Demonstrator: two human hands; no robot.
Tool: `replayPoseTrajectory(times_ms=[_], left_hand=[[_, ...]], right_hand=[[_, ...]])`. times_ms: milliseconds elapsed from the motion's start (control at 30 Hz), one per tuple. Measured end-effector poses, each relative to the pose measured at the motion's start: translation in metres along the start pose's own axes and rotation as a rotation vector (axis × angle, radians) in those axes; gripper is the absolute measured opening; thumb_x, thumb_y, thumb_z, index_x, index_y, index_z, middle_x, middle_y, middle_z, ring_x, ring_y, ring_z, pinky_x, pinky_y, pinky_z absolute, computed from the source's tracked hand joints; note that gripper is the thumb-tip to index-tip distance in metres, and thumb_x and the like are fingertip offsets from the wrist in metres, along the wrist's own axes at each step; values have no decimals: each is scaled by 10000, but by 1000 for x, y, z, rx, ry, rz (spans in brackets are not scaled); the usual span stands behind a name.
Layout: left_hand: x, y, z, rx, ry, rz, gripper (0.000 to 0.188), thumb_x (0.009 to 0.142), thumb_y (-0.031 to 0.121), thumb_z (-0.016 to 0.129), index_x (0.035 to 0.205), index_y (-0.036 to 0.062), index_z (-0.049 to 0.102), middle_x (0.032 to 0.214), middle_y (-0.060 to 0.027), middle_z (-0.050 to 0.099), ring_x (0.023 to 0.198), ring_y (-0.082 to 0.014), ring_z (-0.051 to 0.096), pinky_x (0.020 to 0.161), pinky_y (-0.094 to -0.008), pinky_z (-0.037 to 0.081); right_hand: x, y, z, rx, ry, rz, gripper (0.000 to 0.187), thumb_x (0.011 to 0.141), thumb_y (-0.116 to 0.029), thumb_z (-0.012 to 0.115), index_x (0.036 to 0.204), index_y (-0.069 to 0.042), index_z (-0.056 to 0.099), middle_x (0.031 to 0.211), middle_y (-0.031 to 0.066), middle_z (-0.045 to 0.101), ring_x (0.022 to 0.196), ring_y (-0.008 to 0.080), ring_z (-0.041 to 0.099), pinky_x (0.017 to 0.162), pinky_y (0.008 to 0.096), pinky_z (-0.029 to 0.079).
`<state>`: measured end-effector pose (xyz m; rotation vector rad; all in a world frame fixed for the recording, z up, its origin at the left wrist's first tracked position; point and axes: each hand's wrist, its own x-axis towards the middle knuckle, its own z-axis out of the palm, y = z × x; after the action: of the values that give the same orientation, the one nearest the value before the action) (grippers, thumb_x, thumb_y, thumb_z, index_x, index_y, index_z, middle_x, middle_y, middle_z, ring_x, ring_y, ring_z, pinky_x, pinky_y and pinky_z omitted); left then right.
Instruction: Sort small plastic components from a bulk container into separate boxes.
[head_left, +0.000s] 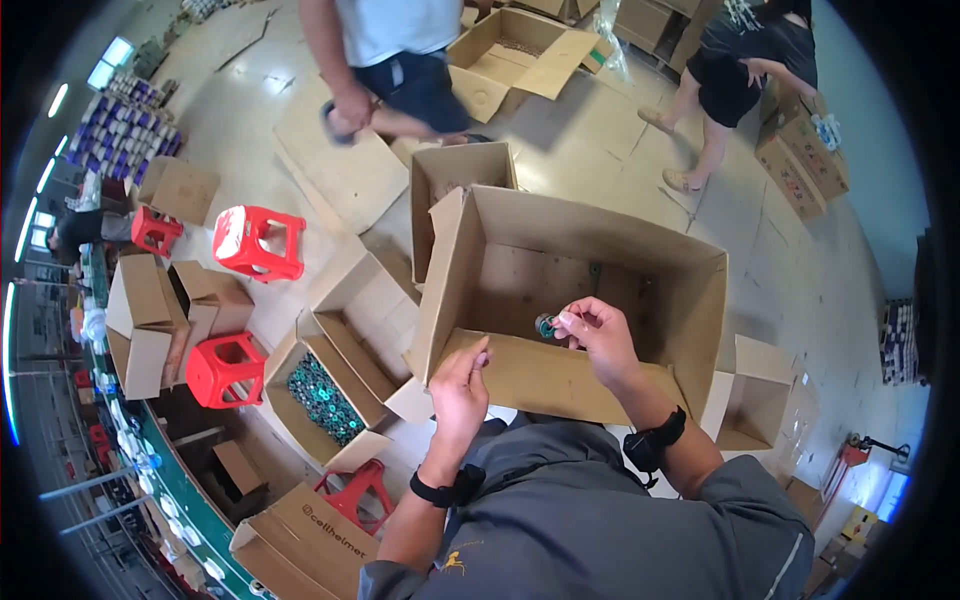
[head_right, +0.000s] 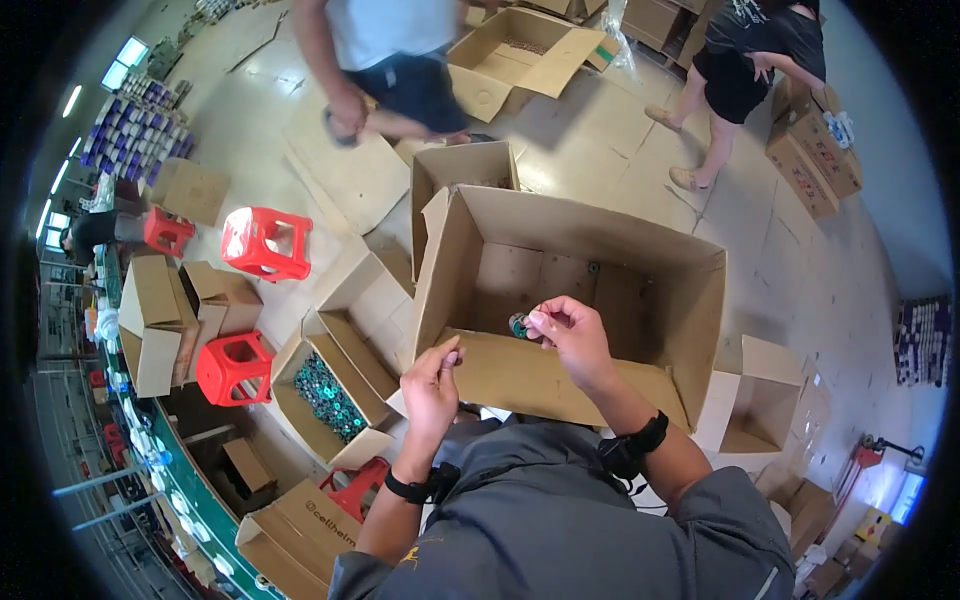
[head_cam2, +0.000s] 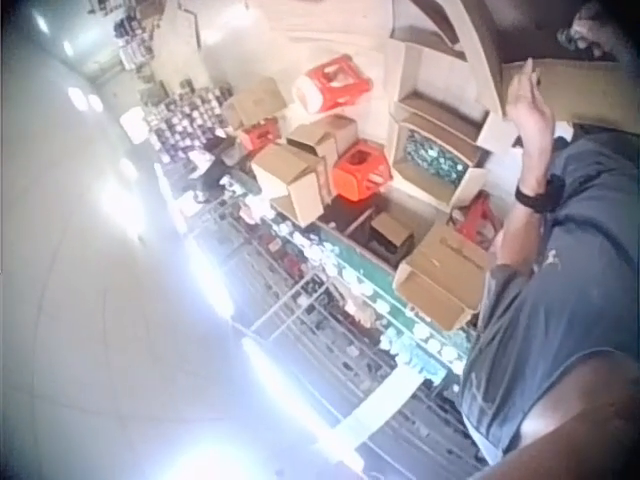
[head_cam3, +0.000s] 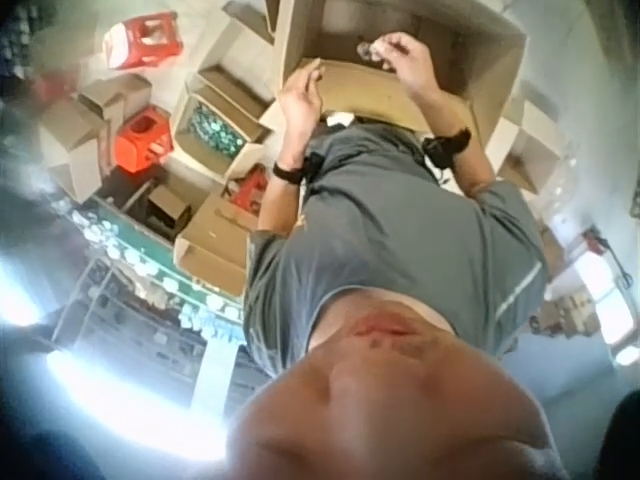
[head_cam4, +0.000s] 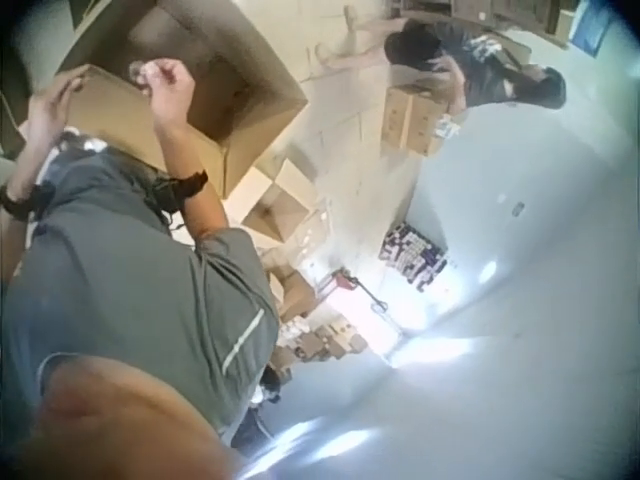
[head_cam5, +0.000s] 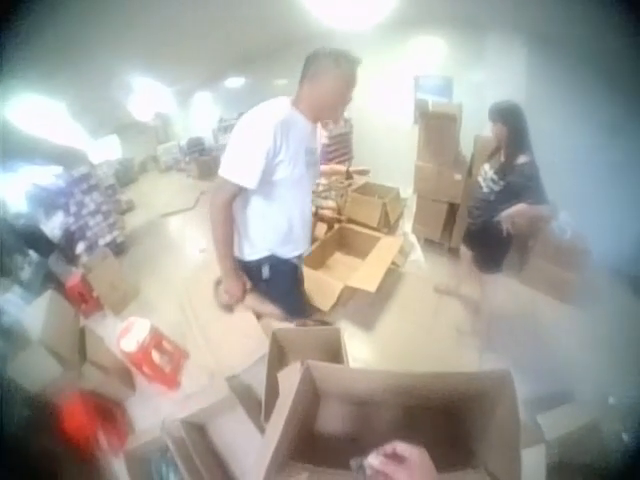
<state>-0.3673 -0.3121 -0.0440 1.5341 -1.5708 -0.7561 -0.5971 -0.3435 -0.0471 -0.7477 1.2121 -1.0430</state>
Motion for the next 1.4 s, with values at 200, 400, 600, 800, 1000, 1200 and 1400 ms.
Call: replayPoseTrajectory(times_ms=[200,400,600,800,1000,1200,1400], left_hand=[[7,15,8,58,-49,236,260,840,133,760,1076,32,725,1030,-132,684,921,-314,663,813,-397,539],[-5,20,29,238,-106,140,353,750,272,832,970,72,642,935,-94,605,852,-308,626,714,-418,527],[-10,14,40,306,-70,131,283,763,233,809,914,84,621,877,-97,599,812,-315,626,670,-418,521],[-12,8,39,315,-9,130,249,765,184,801,938,77,656,846,-112,607,761,-329,629,637,-429,505],[-6,8,40,316,21,164,264,768,146,791,994,74,676,887,-124,631,801,-339,649,681,-414,532],[-8,5,44,168,-65,78,304,780,141,780,1063,56,708,949,-131,647,835,-316,669,711,-406,551],[-16,5,45,87,-89,40,380,771,104,794,1143,63,722,998,-132,666,874,-298,686,737,-382,562]], right_hand=[[-3,3,6,-48,-29,31,124,968,-161,671,988,-41,647,927,44,724,819,90,673,673,229,507],[-18,19,27,-75,-26,-28,66,940,-62,681,976,-14,654,883,35,709,794,73,659,673,219,525],[-23,43,36,-347,130,-307,83,849,-108,755,847,-35,714,740,-28,685,586,-7,465,509,190,334],[-25,33,46,-418,139,-342,96,838,-95,762,878,-20,717,774,20,715,614,29,546,544,219,425],[-25,43,44,-319,113,-222,100,863,-106,761,872,-20,710,800,31,729,650,29,579,587,205,459],[-24,42,42,-293,81,-189,78,894,-59,735,902,5,691,875,51,729,794,66,660,723,238,542],[-27,42,39,-242,88,-215,125,867,-115,759,882,-1,709,796,36,728,698,47,640,630,225,512]])
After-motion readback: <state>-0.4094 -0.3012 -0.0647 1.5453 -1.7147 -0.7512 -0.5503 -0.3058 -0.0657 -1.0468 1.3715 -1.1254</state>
